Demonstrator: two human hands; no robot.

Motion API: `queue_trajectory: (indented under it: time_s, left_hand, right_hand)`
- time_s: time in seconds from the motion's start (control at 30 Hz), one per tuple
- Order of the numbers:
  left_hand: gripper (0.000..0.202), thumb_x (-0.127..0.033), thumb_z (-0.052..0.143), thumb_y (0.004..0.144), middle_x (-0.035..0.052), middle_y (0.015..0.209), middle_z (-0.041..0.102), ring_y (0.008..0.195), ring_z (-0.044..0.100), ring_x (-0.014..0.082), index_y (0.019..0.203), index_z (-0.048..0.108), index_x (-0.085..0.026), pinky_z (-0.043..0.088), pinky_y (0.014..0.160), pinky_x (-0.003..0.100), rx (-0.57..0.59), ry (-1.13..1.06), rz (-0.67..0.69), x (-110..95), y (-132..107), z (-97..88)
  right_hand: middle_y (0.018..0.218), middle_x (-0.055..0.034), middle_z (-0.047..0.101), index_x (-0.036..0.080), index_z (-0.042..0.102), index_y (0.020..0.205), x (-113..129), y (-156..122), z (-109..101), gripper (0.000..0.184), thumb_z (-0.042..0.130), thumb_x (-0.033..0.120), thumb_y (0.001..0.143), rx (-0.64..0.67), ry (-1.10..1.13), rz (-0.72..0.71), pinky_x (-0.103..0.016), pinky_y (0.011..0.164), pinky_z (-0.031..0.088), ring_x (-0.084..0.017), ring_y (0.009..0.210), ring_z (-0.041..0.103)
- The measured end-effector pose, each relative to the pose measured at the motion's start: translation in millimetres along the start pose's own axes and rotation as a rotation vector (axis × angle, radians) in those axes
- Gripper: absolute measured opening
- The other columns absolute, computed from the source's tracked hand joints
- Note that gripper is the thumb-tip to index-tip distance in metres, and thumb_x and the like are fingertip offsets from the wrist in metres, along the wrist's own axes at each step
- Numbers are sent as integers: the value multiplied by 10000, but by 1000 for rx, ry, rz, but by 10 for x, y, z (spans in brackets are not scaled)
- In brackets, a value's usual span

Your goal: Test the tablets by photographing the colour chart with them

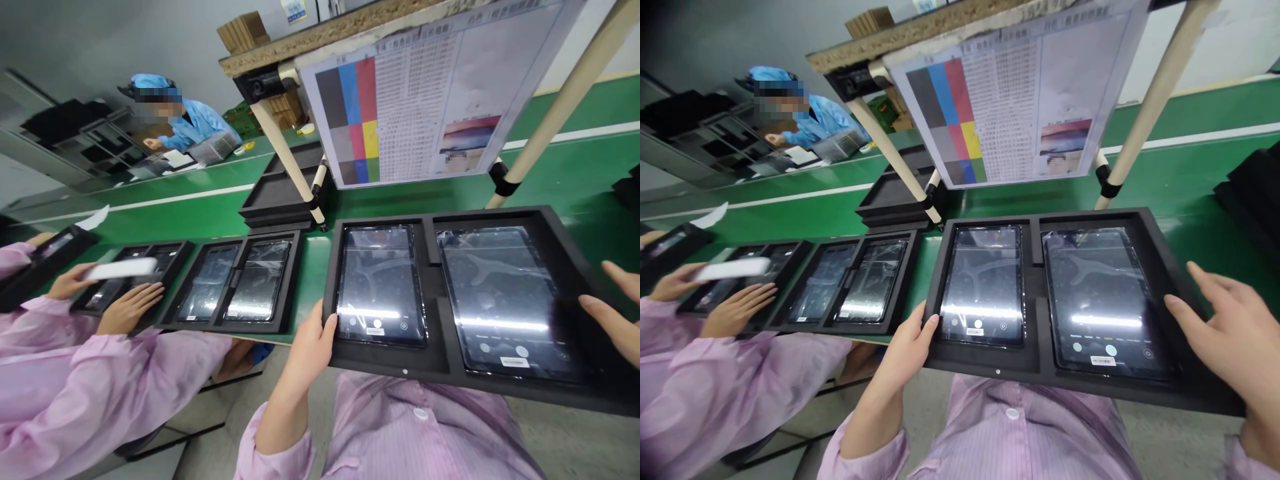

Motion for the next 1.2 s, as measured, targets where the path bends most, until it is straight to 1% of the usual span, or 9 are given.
queue_trajectory:
  time_s: [0.17, 0.27, 0.33, 0.53, 0.67, 0.77, 0.9, 1.1, 1.2]
  left_hand:
    - [445, -234, 388, 935, 164, 1304, 693, 1212, 662, 256, 1337, 548, -130, 510, 1036, 425, 4, -41, 22, -24, -51, 93]
    - [443, -228, 402, 939, 173, 1323, 679, 1233, 649, 260, 1348, 541, -130, 501, 1050, 440, -25, -85, 12, 5, -56, 127]
    - [442, -236, 413, 941, 174, 1332, 674, 1242, 644, 262, 1348, 549, -129, 496, 1060, 443, -49, -118, -2, 35, -57, 142]
    - [471, -235, 418, 924, 120, 1324, 697, 1276, 625, 245, 1358, 582, -154, 472, 1103, 438, -87, -291, -27, 105, -65, 206]
    - [491, -239, 399, 927, 100, 1401, 654, 1330, 587, 224, 1373, 592, -170, 454, 1131, 401, -70, -358, 12, 92, -60, 225]
    - [477, -280, 407, 946, 102, 1410, 648, 1358, 564, 236, 1367, 607, -183, 438, 1149, 421, -51, -330, 35, 114, -34, 215]
    - [538, -360, 496, 918, 141, 1521, 538, 1444, 465, 280, 1419, 558, -171, 331, 1219, 492, -175, -342, -7, 160, 13, 89]
    - [871, -580, 582, 880, 187, 1596, 423, 1459, 438, 304, 1579, 270, -165, 414, 1170, 448, -99, -672, 312, -523, -98, -20]
    - [1009, -547, 693, 828, 172, 1649, 318, 1514, 332, 323, 1607, 151, -204, 361, 1203, 470, -317, -480, 445, -846, -238, -101]
  right_hand:
    - [1232, -179, 673, 159, 720, 1197, 1218, -247, 179, 642, 294, 584, 971, 92, 234, -354, -639, 1079, 364, -386, 1289, 543]
    - [1278, -250, 628, 57, 609, 1362, 1763, -393, 524, 698, 343, 527, 920, 257, 285, -355, -715, 1110, 236, -438, 1325, 492]
    - [1307, -293, 588, 17, 543, 1422, 1916, -429, 676, 800, 405, 571, 863, 388, 367, -277, -736, 1105, 222, -471, 1343, 454]
    - [1463, -165, 473, 216, 341, 1577, 1912, -453, 592, 1009, 645, 708, 750, 486, 1105, 232, -541, 1132, 406, -356, 1369, 468]
    - [1529, -113, 442, 255, 296, 1579, 2146, -499, 649, 1030, 781, 566, 726, 559, 1388, 336, -467, 1194, 371, -293, 1434, 406]
    - [1535, -92, 449, 263, 396, 1519, 2154, -437, 711, 965, 828, 498, 688, 463, 1416, 407, -493, 1194, 370, -297, 1443, 396]
    - [1497, -106, 498, 227, 473, 1453, 2059, -350, 635, 936, 876, 449, 638, 469, 1561, 413, -467, 1177, 406, -308, 1413, 439]
    - [1511, -86, 487, 290, 430, 1471, 1835, -272, 298, 977, 913, 472, 641, 229, 1656, 218, -460, 1163, 424, -307, 1393, 466]
    - [1407, -88, 584, 326, 454, 1444, 1834, -254, 321, 931, 867, 626, 665, 298, 1695, 141, -472, 1047, 522, -326, 1315, 544]
Point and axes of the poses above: each hand's wrist, its own y-axis towards the middle knuckle, its own z-axis out of the palm, x = y × z, the point moved 6 cm from there along y, towards the middle knuckle
